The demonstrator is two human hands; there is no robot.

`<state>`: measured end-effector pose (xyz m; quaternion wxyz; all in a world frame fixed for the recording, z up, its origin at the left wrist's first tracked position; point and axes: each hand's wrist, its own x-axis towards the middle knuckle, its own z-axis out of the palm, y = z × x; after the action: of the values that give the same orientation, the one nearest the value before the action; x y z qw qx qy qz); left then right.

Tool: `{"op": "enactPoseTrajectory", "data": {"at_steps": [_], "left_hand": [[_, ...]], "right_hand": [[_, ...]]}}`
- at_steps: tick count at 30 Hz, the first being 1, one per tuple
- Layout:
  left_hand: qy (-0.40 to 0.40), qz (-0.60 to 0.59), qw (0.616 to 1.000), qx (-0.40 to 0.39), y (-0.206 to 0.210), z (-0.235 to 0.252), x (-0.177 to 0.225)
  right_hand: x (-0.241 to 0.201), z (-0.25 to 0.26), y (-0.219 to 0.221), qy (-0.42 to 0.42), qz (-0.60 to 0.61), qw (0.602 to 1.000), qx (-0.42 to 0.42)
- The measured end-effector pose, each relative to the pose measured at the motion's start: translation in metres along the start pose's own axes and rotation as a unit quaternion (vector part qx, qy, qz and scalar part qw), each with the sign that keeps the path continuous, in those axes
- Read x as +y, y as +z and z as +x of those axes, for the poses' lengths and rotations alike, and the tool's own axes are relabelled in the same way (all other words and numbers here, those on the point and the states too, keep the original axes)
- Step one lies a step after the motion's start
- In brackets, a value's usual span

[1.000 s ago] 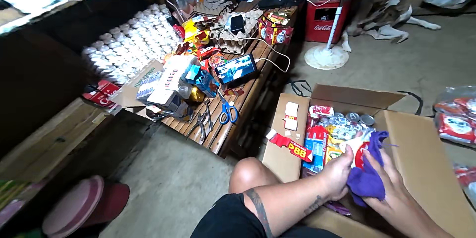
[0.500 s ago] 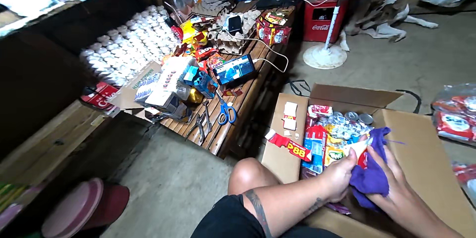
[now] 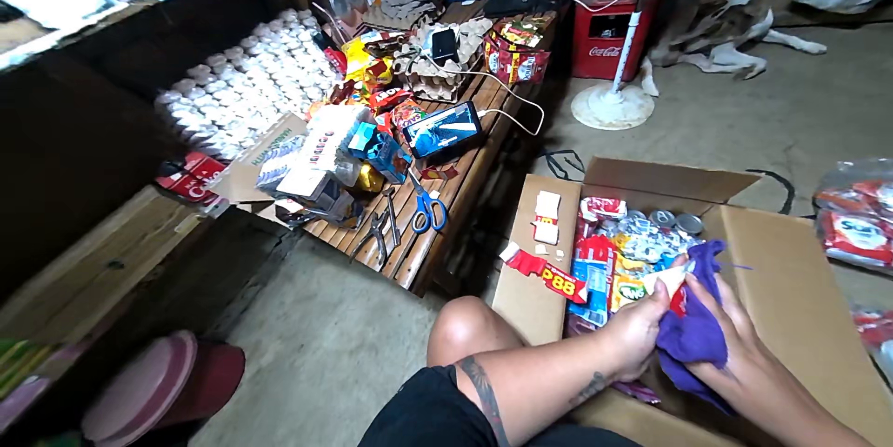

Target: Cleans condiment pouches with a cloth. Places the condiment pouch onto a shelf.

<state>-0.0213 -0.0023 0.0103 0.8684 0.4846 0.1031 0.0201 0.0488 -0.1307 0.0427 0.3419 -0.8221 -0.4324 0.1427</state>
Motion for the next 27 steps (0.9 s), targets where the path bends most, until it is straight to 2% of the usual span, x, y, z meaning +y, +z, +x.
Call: {"op": "enactPoseTrajectory", "data": {"at_steps": [3, 5, 7, 9, 11, 16, 19, 27], "left_hand": [[0.018, -0.012, 1.000, -0.015, -0.011, 0.010, -0.020], [0.017, -0.015, 1.000, -0.003, -0.008, 0.008, -0.017], [0.018, -0.014, 1.000, -0.007, -0.009, 0.010, -0.020], [0.017, -0.015, 1.000, -0.002, -0.008, 0.009, -0.019], [0.014, -0.012, 1.000, 0.003, -0.007, 0.008, -0.018], [0.013, -0.006, 1.000, -0.014, -0.016, 0.013, -0.030], [-0.004, -0.010, 1.000, -0.009, -0.013, 0.012, -0.027], [-0.006, -0.009, 1.000, -0.006, -0.007, 0.010, -0.022]], "right_hand": [[0.032, 0.001, 0.022, -0.092, -0.040, 0.990, 0.101], [0.016, 0.000, 0.006, -0.042, -0.027, 0.999, 0.011], [0.035, 0.001, 0.022, -0.104, -0.042, 0.988, 0.103], [0.008, 0.000, 0.003, -0.029, -0.010, 0.999, 0.010], [-0.007, 0.001, -0.003, 0.018, 0.001, 1.000, -0.013], [-0.006, -0.001, -0.002, 0.014, -0.001, 1.000, -0.010], [-0.008, 0.000, -0.005, 0.031, 0.007, 0.999, -0.032], [0.003, -0.002, -0.004, 0.018, 0.016, 0.999, -0.025]]}}
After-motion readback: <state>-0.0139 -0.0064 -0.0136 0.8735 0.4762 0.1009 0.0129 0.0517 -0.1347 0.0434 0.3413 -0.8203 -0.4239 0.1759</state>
